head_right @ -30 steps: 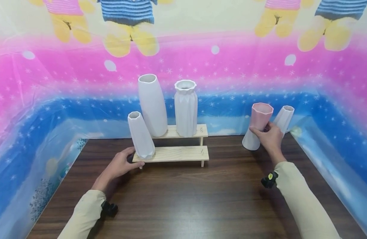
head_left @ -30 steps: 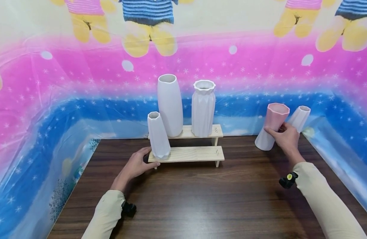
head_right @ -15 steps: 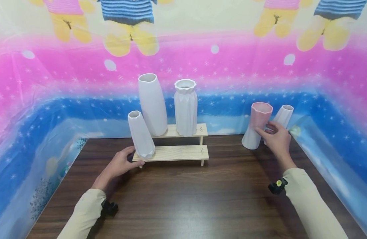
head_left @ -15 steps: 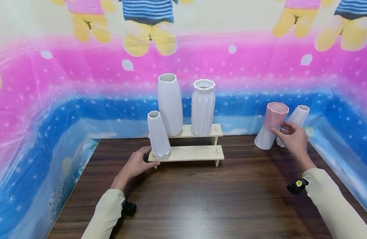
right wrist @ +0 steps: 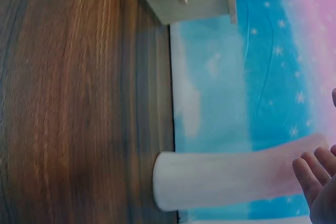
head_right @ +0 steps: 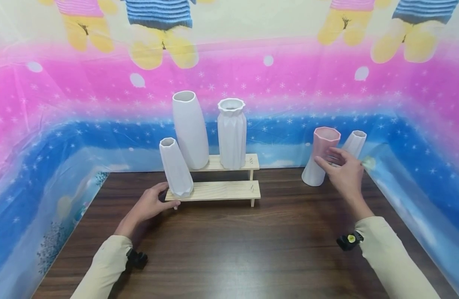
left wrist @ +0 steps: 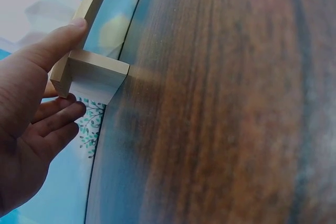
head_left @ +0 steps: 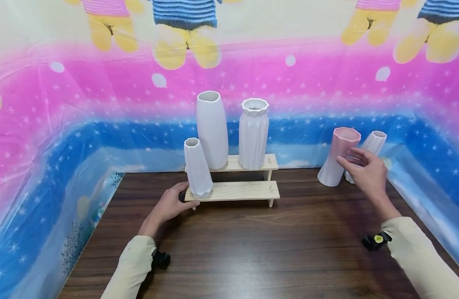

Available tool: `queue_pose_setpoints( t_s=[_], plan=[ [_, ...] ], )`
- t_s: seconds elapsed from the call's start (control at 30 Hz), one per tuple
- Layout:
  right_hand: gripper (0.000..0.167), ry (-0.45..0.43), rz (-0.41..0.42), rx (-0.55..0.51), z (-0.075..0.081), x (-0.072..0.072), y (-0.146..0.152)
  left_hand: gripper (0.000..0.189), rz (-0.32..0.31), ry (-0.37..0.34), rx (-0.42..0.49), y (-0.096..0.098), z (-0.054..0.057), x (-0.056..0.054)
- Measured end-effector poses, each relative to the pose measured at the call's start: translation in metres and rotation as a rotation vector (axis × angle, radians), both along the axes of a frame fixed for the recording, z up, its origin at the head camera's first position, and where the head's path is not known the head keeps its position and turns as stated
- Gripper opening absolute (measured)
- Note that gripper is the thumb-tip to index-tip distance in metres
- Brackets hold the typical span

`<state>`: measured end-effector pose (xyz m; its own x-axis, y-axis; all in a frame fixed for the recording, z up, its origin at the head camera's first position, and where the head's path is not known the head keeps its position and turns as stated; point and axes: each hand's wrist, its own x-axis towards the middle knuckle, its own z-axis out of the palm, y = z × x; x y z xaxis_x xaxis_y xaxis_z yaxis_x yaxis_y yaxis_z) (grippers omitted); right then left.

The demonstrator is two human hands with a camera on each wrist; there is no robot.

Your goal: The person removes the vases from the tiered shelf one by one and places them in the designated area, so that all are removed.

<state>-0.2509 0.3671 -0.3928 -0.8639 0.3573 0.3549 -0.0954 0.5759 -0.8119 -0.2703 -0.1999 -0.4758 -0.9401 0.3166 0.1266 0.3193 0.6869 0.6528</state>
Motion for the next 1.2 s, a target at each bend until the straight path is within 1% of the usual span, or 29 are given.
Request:
queue_pose_setpoints(
  t_s=[0.1,0.2,0.3,0.37,0.43,0.5,0.57,0.8,1.0,1.2],
  plan=[
    [0.066,0.031,0.039,0.001,0.004,0.001,-0.010,0.081,-0.002,0.003,0.002,0.000,0.000,0.000],
    [0.061,0.087,0.095,-0.019,0.007,0.000,-0.020,0.083,-0.005,0.006,0.001,-0.001,-0.001,0.000],
    [0.055,0.134,0.164,-0.055,0.017,0.005,-0.035,0.084,-0.005,0.005,0.003,-0.001,-0.001,0.000],
    [0.052,0.151,0.213,-0.083,0.021,0.006,-0.044,0.084,-0.004,0.001,0.001,-0.001,-0.002,-0.001],
    [0.050,0.163,0.253,-0.103,0.023,0.006,-0.053,0.084,0.000,-0.004,0.001,-0.001,-0.001,-0.001],
    [0.050,0.174,0.284,-0.112,0.021,0.002,-0.059,0.084,0.004,-0.007,0.000,-0.001,-0.001,-0.001],
    [0.050,0.173,0.304,-0.114,0.017,-0.003,-0.064,0.083,0.008,-0.007,-0.001,0.000,-0.001,-0.002],
    [0.051,0.165,0.408,-0.145,0.019,-0.005,-0.099,0.084,0.008,-0.005,-0.006,0.000,-0.001,-0.003],
    [0.053,0.141,0.496,-0.166,0.017,-0.011,-0.129,0.087,-0.002,0.007,0.009,-0.001,-0.002,-0.003],
    [0.054,0.076,0.590,-0.196,0.013,-0.015,-0.160,0.087,-0.003,0.007,0.009,-0.002,-0.001,-0.002]
  ],
)
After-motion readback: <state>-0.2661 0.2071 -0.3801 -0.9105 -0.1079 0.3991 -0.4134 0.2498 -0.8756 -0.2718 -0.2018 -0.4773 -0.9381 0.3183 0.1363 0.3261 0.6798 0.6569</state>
